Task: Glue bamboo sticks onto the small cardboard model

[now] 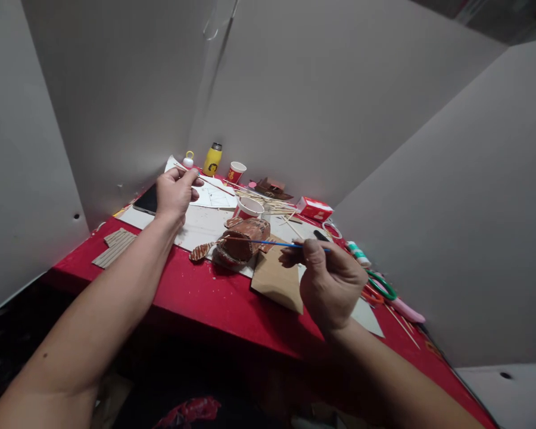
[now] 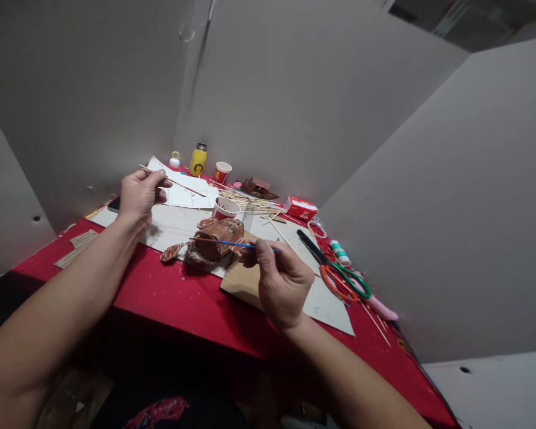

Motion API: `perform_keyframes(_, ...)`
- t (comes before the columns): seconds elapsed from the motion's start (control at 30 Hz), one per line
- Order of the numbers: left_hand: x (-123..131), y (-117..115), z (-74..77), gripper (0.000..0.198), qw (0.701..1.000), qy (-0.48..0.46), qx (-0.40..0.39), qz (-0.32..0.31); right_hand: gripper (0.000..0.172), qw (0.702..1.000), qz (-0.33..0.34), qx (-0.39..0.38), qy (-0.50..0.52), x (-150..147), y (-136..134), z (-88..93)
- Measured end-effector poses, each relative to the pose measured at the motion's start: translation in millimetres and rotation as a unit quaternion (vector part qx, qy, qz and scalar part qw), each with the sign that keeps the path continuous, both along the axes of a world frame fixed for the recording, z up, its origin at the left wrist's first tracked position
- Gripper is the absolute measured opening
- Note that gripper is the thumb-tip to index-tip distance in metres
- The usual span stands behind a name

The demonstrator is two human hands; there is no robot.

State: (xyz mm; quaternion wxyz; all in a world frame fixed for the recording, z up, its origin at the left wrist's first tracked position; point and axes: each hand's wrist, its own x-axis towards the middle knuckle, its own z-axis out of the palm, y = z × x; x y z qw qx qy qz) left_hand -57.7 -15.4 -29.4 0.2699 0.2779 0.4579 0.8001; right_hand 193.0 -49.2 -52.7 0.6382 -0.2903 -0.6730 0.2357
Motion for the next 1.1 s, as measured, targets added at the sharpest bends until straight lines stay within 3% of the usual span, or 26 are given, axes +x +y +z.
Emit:
perform_keyframes(0.13,1,0,0.2,0.014,1.000,0.004,0.001,0.000,0.006,0.986,-0.048,0.127,-0.095,2,-6,-10.8)
perform_keyframes(0.23,2,0,0.2,0.014,1.000,0.006,0.004,-0.004,0.013,0.969,-0.050,0.195,-0.144,5,-6,-17.2)
perform_keyframes(0.4,2,0,0.2,0.014,1.000,0.004,0.005,-0.004,0.019,0.948,-0.047,0.260,-0.175,6,-4,-20.7)
perform_keyframes(0.6,1,0,-0.6,0.013,1.000,0.005,0.006,-0.005,0.018,0.916,-0.046,0.331,-0.224,6,-8,-12.8)
perform_keyframes(0.9,1,1,-0.9,0.012,1.000,0.008,0.006,-0.004,0.019,0.893,-0.011,0.342,-0.294,2,-14,-6.3)
perform_keyframes(1.1,1,0,-0.6,0.012,1.000,0.006,0.002,-0.007,0.018,0.891,-0.034,0.347,-0.289,13,-12,2.1)
